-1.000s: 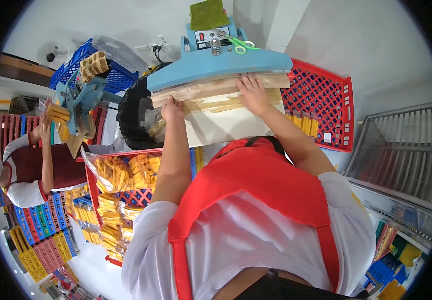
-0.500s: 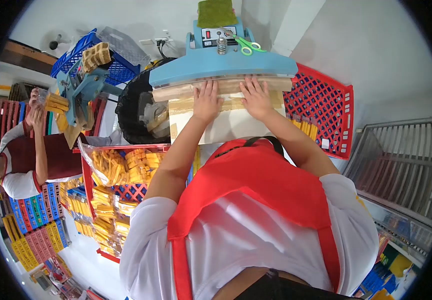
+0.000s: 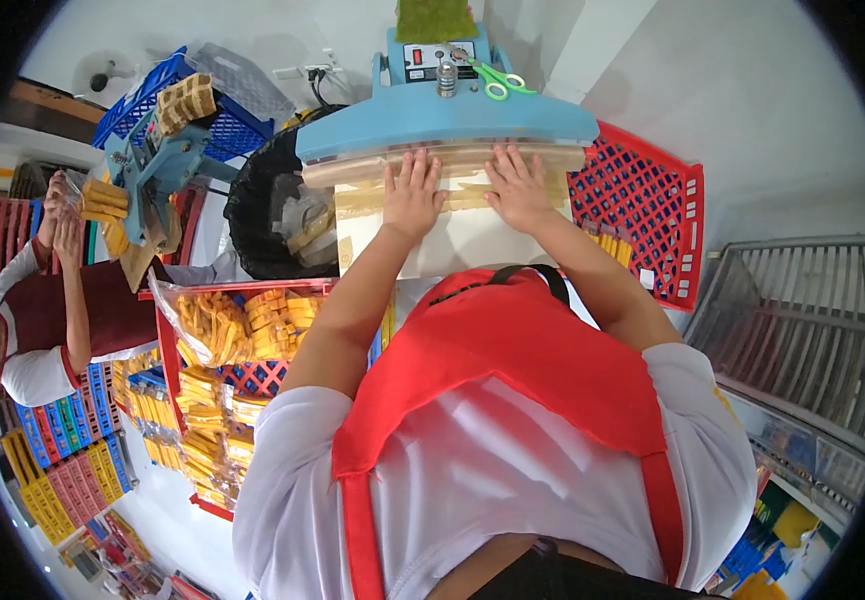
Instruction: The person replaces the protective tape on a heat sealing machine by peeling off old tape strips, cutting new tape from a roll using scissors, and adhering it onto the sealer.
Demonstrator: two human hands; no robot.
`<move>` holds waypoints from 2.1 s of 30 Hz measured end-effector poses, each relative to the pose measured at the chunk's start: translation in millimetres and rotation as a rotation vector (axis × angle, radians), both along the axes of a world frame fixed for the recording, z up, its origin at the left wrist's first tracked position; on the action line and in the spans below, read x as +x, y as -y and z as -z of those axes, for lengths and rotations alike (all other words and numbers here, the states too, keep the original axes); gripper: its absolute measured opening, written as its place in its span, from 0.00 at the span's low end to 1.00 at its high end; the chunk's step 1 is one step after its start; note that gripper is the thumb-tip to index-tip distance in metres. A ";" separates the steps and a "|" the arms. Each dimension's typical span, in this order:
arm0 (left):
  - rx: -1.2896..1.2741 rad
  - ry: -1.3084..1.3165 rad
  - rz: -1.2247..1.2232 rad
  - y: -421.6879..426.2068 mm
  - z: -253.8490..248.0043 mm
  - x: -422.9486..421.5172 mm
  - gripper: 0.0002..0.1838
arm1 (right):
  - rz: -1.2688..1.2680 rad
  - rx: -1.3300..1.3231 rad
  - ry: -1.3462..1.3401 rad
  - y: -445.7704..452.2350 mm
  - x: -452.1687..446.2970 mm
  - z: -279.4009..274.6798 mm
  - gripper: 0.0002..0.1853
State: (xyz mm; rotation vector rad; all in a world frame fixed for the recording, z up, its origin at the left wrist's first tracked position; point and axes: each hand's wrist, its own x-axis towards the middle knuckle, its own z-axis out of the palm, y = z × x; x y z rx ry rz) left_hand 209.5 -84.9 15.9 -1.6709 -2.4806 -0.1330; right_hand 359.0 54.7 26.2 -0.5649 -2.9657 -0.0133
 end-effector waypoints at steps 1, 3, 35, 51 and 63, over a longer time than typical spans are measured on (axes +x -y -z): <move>-0.003 0.004 0.004 1.6 1.0 -0.2 0.29 | 0.004 -0.003 0.004 2.0 0.3 -2.0 0.26; 0.024 -0.002 0.036 1.8 0.1 -1.8 0.26 | 0.027 -0.035 0.034 3.5 -1.4 -7.0 0.25; -0.002 0.150 0.122 14.7 2.7 -10.6 0.31 | 0.182 -0.436 0.084 4.5 -48.9 -90.1 0.15; -0.045 0.327 -0.031 11.7 -1.8 5.1 0.31 | 0.139 -0.205 0.012 -111.6 -117.9 -77.6 0.12; -0.158 0.422 -0.582 -38.7 -24.2 67.9 0.32 | -0.249 -0.431 -0.042 -164.3 -124.4 -56.6 0.21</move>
